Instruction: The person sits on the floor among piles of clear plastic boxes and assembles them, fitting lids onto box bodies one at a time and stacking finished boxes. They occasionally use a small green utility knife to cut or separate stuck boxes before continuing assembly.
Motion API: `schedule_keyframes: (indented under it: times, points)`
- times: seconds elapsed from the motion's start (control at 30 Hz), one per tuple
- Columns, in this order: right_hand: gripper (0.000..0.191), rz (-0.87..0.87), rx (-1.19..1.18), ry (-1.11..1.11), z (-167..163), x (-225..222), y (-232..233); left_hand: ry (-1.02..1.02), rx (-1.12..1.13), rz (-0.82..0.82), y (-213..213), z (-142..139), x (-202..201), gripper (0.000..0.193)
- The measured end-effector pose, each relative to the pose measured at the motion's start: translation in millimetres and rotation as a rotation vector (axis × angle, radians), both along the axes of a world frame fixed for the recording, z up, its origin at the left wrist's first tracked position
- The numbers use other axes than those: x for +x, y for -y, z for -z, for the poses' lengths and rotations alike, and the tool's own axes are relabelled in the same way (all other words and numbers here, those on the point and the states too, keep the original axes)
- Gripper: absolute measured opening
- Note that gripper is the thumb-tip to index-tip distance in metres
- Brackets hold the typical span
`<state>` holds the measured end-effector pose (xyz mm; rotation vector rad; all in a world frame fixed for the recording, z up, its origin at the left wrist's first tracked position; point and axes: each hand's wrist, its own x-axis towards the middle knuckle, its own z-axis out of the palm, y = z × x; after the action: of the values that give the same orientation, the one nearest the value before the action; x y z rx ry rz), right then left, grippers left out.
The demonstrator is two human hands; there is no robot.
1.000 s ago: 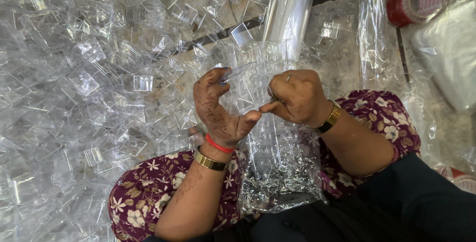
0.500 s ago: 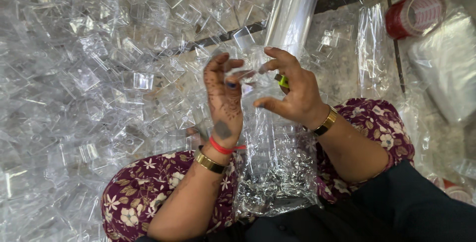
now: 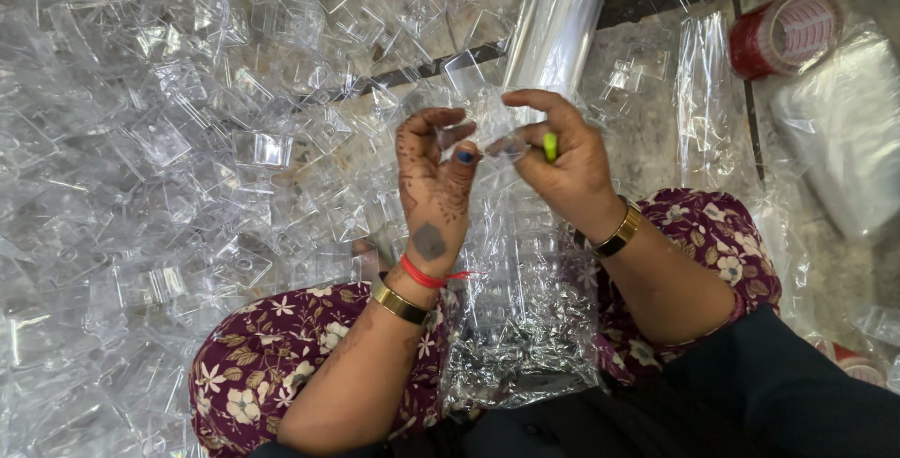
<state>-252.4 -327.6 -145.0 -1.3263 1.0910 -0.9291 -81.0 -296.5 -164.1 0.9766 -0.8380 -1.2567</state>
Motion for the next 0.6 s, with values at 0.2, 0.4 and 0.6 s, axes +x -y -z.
schedule_keyframes:
  times: [0.2,0.4,0.6]
  points:
    - [0.041,0.043,0.082,0.098,1.7,1.6,2.7,0.000,0.052,0.016,1.0,-1.3,1.1,0.061]
    - [0.069,-0.112,-0.122,0.036,-4.7,-1.6,6.7,0.136,0.077,0.107,5.7,-4.0,12.1,0.062]
    - [0.062,-0.107,-0.049,0.037,-3.5,-6.8,10.4,0.165,0.217,0.016,33.6,-14.2,40.2,0.073]
